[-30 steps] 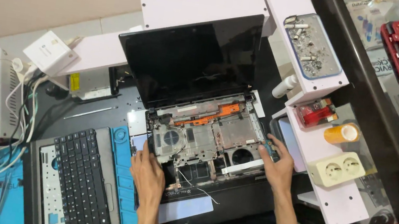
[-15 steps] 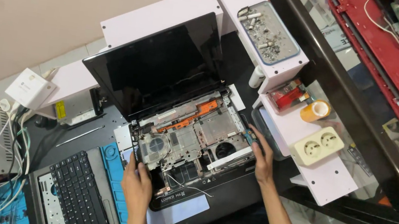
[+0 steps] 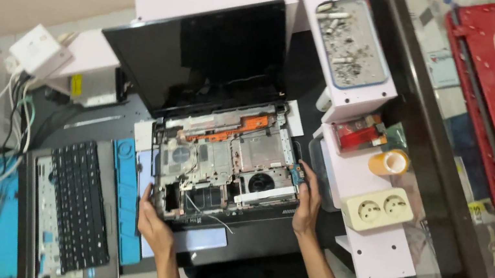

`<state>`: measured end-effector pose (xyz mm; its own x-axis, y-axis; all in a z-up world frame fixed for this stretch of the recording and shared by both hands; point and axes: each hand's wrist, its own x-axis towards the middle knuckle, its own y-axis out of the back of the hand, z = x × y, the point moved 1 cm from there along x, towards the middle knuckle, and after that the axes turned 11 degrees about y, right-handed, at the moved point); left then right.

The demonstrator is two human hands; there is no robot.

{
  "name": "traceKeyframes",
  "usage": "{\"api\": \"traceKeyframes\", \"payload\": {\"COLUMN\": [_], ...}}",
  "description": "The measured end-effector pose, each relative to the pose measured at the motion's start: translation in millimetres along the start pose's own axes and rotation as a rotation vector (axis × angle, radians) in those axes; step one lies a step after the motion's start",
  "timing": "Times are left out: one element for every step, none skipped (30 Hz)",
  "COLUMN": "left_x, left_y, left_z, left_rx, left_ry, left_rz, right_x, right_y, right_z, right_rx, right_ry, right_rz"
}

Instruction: The person reconnects internal cables and components inside an open laptop, then installs the keyboard and closes the lid. The person handles the laptop chassis, internal wires, and the keyboard, then closes the device.

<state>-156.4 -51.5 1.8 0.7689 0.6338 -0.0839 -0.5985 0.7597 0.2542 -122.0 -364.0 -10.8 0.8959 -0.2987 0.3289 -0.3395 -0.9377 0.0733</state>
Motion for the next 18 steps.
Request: {"api": "traceKeyframes", "payload": {"left_x": [-3, -5, -3, -4, -5, -5, -3, -1, -3, -7, -3, 0, 0, 1, 1, -3, -2, -1], "left_y": [-2, -3, -5, -5, -5, -4, -6, -7, -2, -4, -5, -6, -5, -5, -6, -3, -3, -4], "left_z": [1, 3, 5, 6, 7, 9, 3, -2, -8, -10, -11, -11, -11, -11, -11, -12, -12, -12], "left_rx": [-0.003, 0.024, 0.048, 0.042, 0.060, 0.078, 0.071, 0.088, 0.114, 0.116, 0.093, 0.071, 0.082, 0.080, 0.080, 0.093, 0.088, 0.082], "left_ry": [0.022, -0.001, -0.029, -0.011, 0.005, 0.022, 0.037, 0.017, 0.002, 0.022, 0.016, 0.009, 0.018, 0.012, 0.004, 0.010, -0.003, -0.016], "left_rz": [0.045, 0.082, 0.117, 0.161, 0.157, 0.152, 0.195, 0.200, 0.209, 0.257, 0.228, 0.199, 0.226, 0.229, 0.216, 0.228, 0.221, 0.215], "right_x": [-1, -2, -1, -1, -1, -2, -1, 0, -4, -4, -3, -2, -2, -2, -5, -7, -7, -6], "right_y": [0, 0, -2, -2, -3, -3, -3, -3, -3, -1, -2, -4, -4, -3, 0, 1, 1, 0], "right_z": [1, 2, 3, 5, 6, 7, 10, 12, 13, 14, 15, 17, 21, 25, 28, 30, 33, 36], "right_rx": [0.009, 0.018, 0.028, 0.037, 0.023, 0.010, 0.023, 0.018, 0.017, 0.033, 0.091, 0.149, 0.163, 0.150, 0.129, 0.136, 0.123, 0.110], "right_ry": [-0.002, -0.016, -0.023, -0.019, 0.002, 0.025, 0.030, 0.028, 0.018, 0.016, 0.006, -0.006, -0.018, -0.027, -0.036, -0.050, -0.028, -0.007], "right_rz": [-0.050, -0.024, 0.005, -0.041, -0.029, -0.016, -0.061, -0.036, -0.017, -0.067, -0.040, -0.012, -0.037, -0.027, -0.002, -0.012, -0.016, -0.020]}}
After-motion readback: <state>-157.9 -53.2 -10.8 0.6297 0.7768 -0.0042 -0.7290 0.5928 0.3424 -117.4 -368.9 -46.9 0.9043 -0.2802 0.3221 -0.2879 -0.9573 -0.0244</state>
